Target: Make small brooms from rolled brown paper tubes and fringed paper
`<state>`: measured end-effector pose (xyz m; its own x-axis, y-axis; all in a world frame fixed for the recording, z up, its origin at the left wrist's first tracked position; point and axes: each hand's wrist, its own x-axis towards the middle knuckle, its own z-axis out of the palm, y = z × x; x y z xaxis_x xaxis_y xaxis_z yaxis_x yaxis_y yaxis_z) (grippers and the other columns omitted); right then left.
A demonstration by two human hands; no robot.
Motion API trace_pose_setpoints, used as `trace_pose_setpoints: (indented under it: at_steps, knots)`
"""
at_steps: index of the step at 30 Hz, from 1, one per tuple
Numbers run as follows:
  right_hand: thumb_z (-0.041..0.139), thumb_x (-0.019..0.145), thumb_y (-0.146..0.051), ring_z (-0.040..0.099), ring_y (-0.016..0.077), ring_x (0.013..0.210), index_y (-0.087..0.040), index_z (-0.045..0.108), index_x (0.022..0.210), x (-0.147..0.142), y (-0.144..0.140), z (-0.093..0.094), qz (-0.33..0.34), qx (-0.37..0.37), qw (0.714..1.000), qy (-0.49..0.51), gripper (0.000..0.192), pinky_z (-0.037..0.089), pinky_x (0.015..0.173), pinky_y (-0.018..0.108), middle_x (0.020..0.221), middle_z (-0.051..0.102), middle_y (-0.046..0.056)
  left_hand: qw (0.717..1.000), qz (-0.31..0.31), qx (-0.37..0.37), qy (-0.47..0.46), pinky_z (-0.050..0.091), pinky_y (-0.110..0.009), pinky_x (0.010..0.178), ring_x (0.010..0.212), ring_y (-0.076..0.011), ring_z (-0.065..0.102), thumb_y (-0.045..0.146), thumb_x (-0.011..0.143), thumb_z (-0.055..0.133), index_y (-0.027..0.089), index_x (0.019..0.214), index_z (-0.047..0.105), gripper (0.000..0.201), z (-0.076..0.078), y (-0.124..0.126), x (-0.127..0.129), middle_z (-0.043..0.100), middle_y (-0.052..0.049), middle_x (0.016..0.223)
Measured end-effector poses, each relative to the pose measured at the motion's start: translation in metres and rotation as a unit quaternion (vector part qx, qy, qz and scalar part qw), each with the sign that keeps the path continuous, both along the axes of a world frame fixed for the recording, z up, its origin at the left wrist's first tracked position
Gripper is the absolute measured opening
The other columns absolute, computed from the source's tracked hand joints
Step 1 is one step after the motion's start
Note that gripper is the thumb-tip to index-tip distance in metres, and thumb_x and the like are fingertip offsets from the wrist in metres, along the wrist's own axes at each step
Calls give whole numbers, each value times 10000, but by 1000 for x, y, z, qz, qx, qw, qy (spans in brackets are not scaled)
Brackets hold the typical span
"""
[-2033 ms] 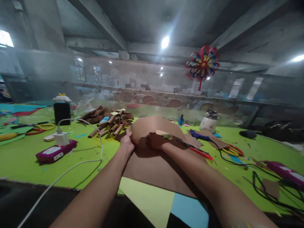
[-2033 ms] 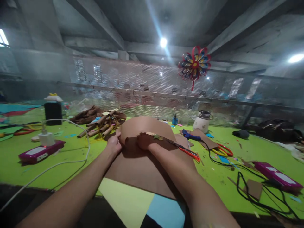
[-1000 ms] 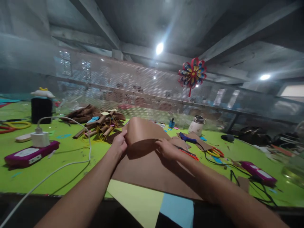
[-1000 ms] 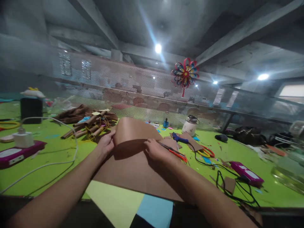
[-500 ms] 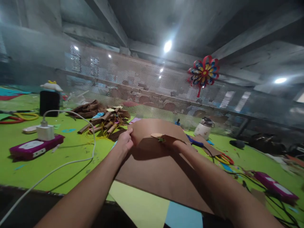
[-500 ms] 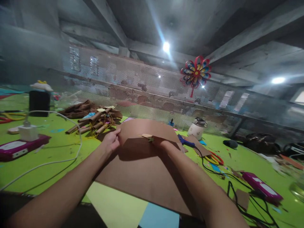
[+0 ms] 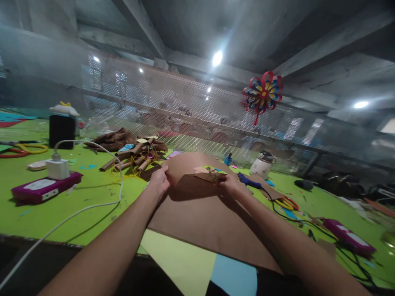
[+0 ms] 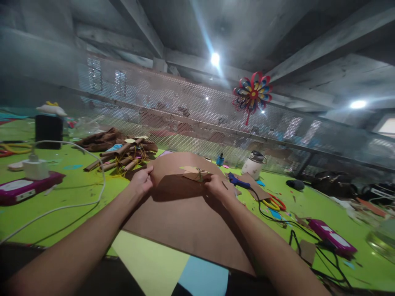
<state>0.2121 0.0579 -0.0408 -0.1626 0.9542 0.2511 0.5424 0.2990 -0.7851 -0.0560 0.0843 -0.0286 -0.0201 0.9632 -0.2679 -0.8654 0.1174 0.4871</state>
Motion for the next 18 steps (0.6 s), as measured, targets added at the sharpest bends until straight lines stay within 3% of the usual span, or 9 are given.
trace_pose_setpoints:
  at_steps: [3,10,15,18]
  knots:
    - [690,701,-301,588,142,572,-106,653,822,7,-2,-1,10,-48,993,105,232,476,549,271,679,652,49,1000,14,-6,14,552,-350,770,701,-201,694,92,872,428,104,1187,541,335,1,0,0,720,-100,823]
    - [800,554,-242,617,148,655,-144,655,810,17,-16,7,80,-132,959,238,310,490,585,263,806,676,76,1000,13,-7,25,558,-340,752,630,-185,683,112,879,436,109,1142,569,295,5,-3,0,714,-73,742]
    - [780,565,-134,595,119,616,-150,660,803,13,-7,2,77,-142,953,257,267,474,567,231,744,653,27,1000,2,10,12,565,-341,727,632,-187,684,137,891,436,108,1107,584,263,9,-7,-1,710,-74,728]
    - [741,675,-141,598,113,648,-131,653,883,6,6,-1,64,-152,958,233,226,489,602,239,838,664,48,1000,-2,21,-5,563,-340,737,666,-187,689,133,892,434,120,1121,576,270,12,-10,1,711,-68,738]
